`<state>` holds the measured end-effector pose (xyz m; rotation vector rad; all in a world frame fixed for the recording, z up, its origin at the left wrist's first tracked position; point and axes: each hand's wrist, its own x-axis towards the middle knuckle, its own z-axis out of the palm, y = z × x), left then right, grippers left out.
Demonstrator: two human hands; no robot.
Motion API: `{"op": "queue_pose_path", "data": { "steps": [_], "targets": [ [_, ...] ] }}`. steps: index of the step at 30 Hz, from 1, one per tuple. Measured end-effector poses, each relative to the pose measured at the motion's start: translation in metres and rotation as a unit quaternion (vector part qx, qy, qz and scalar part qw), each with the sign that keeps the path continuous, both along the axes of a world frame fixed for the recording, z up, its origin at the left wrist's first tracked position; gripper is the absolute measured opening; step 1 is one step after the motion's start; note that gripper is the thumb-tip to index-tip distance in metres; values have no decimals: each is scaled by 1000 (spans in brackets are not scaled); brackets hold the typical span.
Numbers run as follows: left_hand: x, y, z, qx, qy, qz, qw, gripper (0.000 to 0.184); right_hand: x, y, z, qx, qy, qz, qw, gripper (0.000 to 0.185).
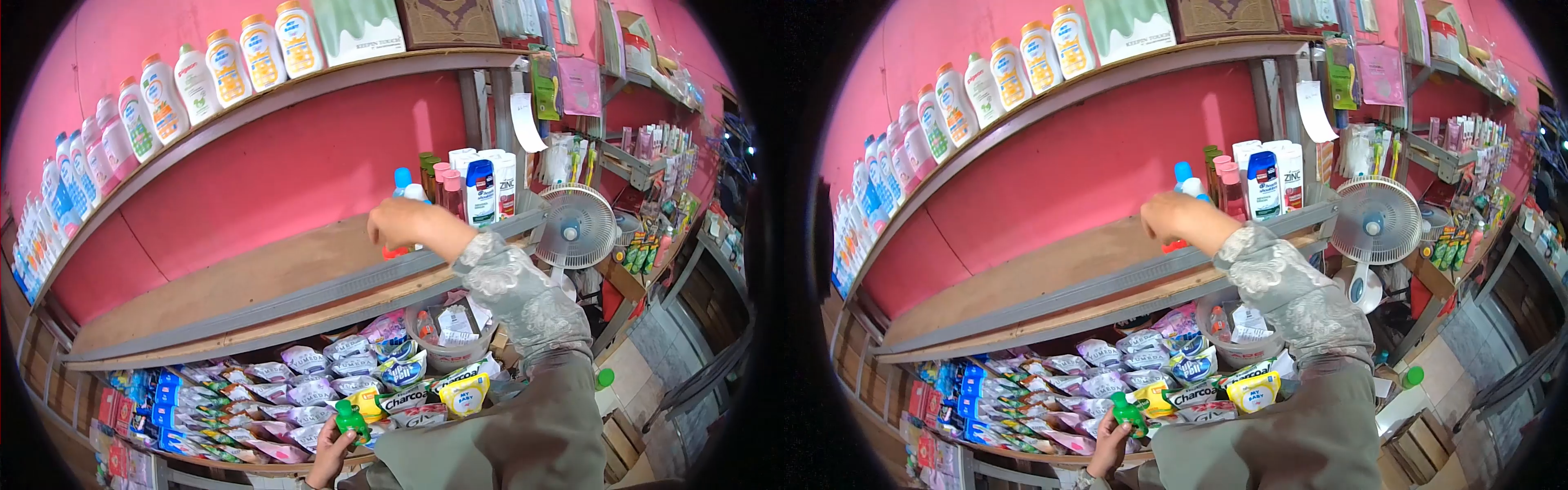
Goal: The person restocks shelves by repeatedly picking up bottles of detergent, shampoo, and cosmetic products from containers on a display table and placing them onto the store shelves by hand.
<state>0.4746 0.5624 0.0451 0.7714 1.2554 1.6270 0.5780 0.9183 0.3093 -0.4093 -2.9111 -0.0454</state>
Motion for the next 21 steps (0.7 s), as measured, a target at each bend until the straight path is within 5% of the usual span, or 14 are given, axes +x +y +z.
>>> {"op": "queue_pose_path", "data": {
  "steps": [5, 8, 10, 12, 15, 21],
  "targets": [
    [-1, 13, 34, 54, 45, 13, 997, 34, 27, -21, 37, 78, 253, 138, 954, 38],
    [-2, 29, 60, 96, 44, -18, 994, 34, 39, -80, 50, -283, 155, 151, 935, 35],
    [-1, 41, 74, 111, 63, -28, 991, 34, 38, -105, 33, -268, 65, 270, 923, 34],
    [0, 54, 81, 139, 69, -28, 987, 31, 37, -129, 20, -313, -19, 269, 911, 34],
    [5, 65, 90, 179, 49, -29, 982, 28, 24, -134, -15, -196, 33, 318, 927, 30],
    [6, 72, 95, 190, 67, -52, 978, 27, 23, -142, -11, -239, 18, 264, 934, 22]
  ]
}}
